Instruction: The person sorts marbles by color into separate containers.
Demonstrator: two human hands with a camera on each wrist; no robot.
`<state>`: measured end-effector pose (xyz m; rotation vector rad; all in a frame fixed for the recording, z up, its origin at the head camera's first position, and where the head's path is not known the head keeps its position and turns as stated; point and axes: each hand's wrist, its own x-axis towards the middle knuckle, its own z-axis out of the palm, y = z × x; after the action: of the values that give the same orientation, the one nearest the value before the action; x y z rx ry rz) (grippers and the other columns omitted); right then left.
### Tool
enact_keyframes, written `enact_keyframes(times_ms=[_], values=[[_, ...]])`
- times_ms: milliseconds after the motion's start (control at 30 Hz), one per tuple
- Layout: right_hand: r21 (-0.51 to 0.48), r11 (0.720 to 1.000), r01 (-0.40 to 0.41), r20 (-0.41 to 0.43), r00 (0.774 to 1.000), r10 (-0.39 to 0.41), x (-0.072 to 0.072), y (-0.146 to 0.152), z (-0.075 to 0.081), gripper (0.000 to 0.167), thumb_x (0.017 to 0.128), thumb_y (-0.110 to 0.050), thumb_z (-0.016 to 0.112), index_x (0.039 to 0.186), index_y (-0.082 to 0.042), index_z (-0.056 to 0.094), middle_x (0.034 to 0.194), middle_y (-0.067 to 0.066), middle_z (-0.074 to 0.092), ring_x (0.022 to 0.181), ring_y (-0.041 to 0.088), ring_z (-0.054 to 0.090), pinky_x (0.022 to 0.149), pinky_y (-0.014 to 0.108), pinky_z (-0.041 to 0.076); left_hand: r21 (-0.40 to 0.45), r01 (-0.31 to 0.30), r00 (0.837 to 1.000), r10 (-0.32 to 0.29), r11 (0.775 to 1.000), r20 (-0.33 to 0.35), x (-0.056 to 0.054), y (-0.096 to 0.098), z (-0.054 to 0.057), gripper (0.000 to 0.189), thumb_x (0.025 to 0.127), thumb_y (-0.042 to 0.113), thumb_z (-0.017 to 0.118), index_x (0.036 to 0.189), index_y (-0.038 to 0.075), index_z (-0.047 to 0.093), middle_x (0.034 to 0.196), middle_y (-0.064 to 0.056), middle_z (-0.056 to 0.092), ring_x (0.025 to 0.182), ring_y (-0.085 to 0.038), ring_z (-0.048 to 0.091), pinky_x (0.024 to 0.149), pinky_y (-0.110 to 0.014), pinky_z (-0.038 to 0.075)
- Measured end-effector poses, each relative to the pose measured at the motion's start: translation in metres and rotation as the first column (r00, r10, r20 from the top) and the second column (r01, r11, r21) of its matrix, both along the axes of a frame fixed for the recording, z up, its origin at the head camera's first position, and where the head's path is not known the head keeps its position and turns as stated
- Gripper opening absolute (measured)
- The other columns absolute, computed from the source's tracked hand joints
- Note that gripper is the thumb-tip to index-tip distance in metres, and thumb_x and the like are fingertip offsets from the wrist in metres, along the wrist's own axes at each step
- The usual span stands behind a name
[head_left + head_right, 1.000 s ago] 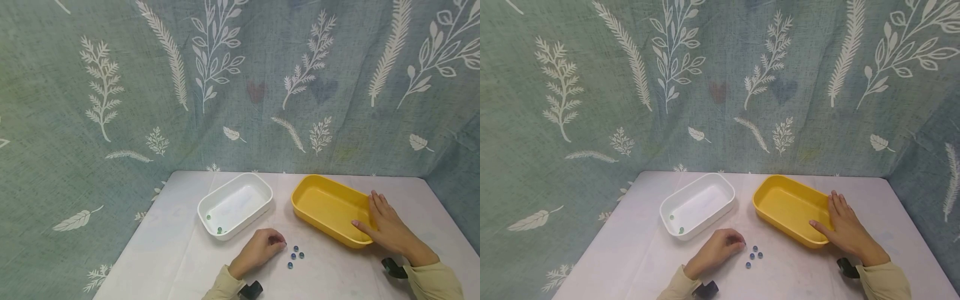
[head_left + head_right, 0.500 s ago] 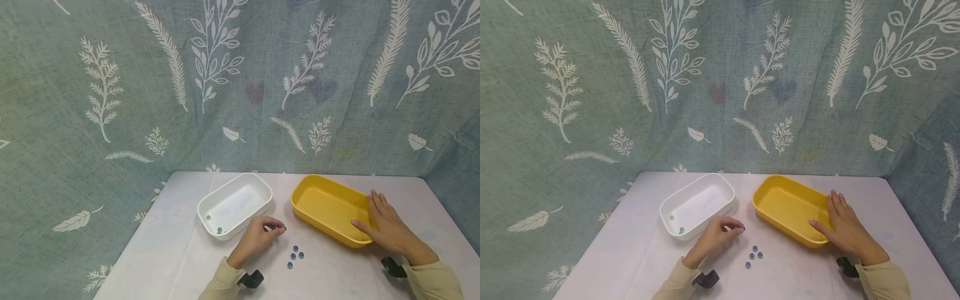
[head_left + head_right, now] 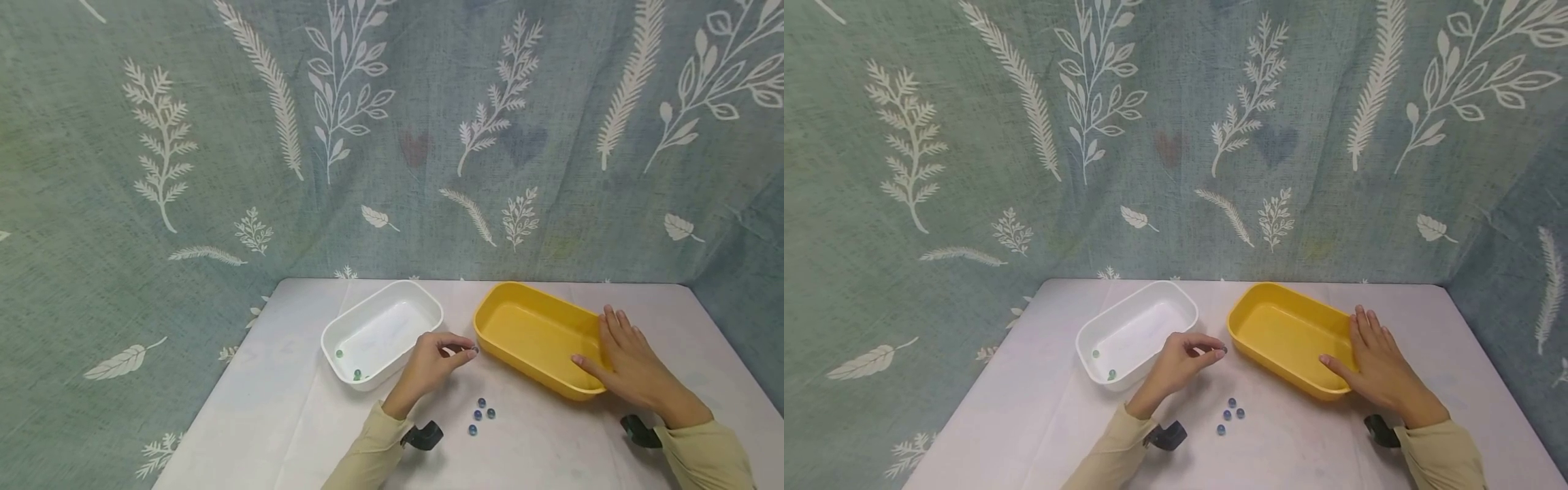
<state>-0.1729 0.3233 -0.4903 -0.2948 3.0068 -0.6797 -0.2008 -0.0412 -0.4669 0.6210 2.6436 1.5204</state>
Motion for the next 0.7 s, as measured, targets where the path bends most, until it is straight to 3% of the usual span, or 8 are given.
enact_keyframes(times_ms=[300, 467, 700], values=[[-0.016, 1.000, -0.006, -0.003, 1.000, 0.006, 0.000, 0.001, 0.000, 0.107, 0.102, -0.062, 0.050, 0.159, 0.015, 0.001, 0.168, 0.036, -0.010, 0.156, 0.054, -0.012, 0.125, 0.070, -0.010, 0.042, 0.031, 0.999, -0.030, 0.999, -0.027, -0.010, 0.015, 0.011, 0.016, 0.092, 0.022, 0.080, 0.104, 0.012, 0.083, 0.102, -0.004, 0.081, 0.086, -0.002, 0.067, 0.074, -0.016, 0.055], [-0.020, 1.000, -0.005, -0.011, 1.000, 0.005, 0.000, 0.001, -0.002, 0.107, 0.102, -0.061, 0.051, 0.159, 0.015, 0.002, 0.168, 0.036, -0.009, 0.156, 0.054, -0.010, 0.125, 0.070, -0.008, 0.068, 0.054, 0.999, -0.053, 0.996, -0.014, -0.015, 0.026, 0.018, 0.017, 0.092, 0.023, 0.079, 0.103, 0.011, 0.083, 0.102, -0.005, 0.081, 0.083, -0.001, 0.065, 0.073, -0.016, 0.056], [-0.019, 1.000, 0.008, 0.003, 1.000, -0.008, 0.000, 0.000, -0.002, 0.109, 0.101, -0.063, 0.050, 0.159, 0.015, 0.002, 0.168, 0.035, -0.011, 0.156, 0.055, -0.010, 0.124, 0.072, -0.006, 0.079, 0.092, 0.995, -0.088, 0.993, -0.046, -0.026, 0.042, 0.025, 0.017, 0.093, 0.022, 0.078, 0.104, 0.010, 0.083, 0.101, -0.005, 0.081, 0.078, 0.000, 0.064, 0.070, -0.016, 0.055]])
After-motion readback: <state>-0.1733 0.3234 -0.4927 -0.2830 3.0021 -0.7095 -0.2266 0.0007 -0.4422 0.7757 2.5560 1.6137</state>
